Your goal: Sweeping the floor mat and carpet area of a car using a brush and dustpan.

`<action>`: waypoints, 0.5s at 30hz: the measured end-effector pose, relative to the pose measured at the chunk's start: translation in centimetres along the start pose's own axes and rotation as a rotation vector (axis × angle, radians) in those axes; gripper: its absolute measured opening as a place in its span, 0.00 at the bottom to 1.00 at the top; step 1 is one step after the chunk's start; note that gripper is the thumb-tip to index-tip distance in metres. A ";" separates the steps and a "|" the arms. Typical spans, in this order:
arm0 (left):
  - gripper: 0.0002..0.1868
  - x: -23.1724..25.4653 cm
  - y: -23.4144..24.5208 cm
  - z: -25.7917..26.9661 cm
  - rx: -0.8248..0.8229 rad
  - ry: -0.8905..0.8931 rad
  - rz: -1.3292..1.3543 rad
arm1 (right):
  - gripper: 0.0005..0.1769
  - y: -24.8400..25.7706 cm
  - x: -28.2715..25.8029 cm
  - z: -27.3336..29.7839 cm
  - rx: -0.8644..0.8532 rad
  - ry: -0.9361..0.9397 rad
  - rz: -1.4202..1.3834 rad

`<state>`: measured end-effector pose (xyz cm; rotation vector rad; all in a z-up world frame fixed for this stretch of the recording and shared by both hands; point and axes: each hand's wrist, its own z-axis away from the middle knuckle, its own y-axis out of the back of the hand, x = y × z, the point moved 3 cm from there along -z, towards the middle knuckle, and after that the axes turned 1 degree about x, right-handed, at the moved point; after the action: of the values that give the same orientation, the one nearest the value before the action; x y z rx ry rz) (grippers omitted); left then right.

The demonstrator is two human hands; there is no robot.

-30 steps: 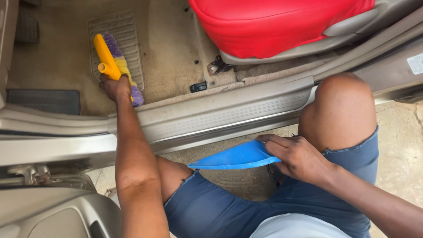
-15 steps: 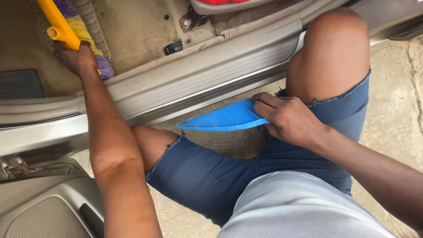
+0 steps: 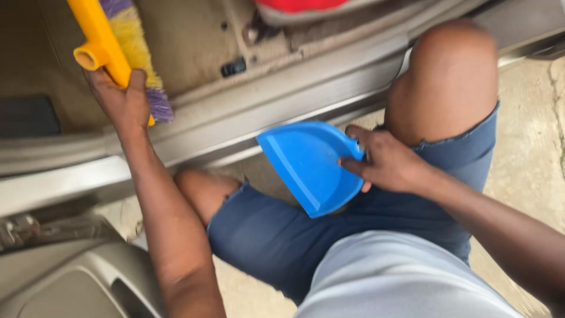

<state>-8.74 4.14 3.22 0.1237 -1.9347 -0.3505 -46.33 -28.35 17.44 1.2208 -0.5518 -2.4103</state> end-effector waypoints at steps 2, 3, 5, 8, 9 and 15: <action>0.32 6.1 0.1 3.1 -0.095 -0.040 0.029 | 0.17 0.2 -0.6 -0.7 -0.040 0.029 -0.087; 0.33 10.5 -0.5 4.6 -0.235 -0.120 0.135 | 0.21 0.4 -0.7 -1.1 -0.067 -0.015 -0.101; 0.33 17.2 -1.7 6.9 -0.375 -0.187 0.245 | 0.26 1.3 0.5 -1.9 -0.100 -0.071 -0.110; 0.38 22.8 -3.1 10.0 -0.609 -0.288 0.003 | 0.29 1.5 3.2 -1.9 -0.132 -0.059 -0.271; 0.39 23.7 -4.2 10.9 -0.673 -0.253 0.005 | 0.23 2.0 3.7 -2.0 -0.147 -0.096 -0.189; 0.39 23.8 -7.4 12.6 -0.838 -0.152 -0.134 | 0.20 5.2 1.7 -1.2 -0.066 0.088 -0.438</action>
<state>-30.04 -6.54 17.84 -0.3326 -1.7792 -1.2513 -45.45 -33.83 18.28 1.5400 -0.1874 -2.6802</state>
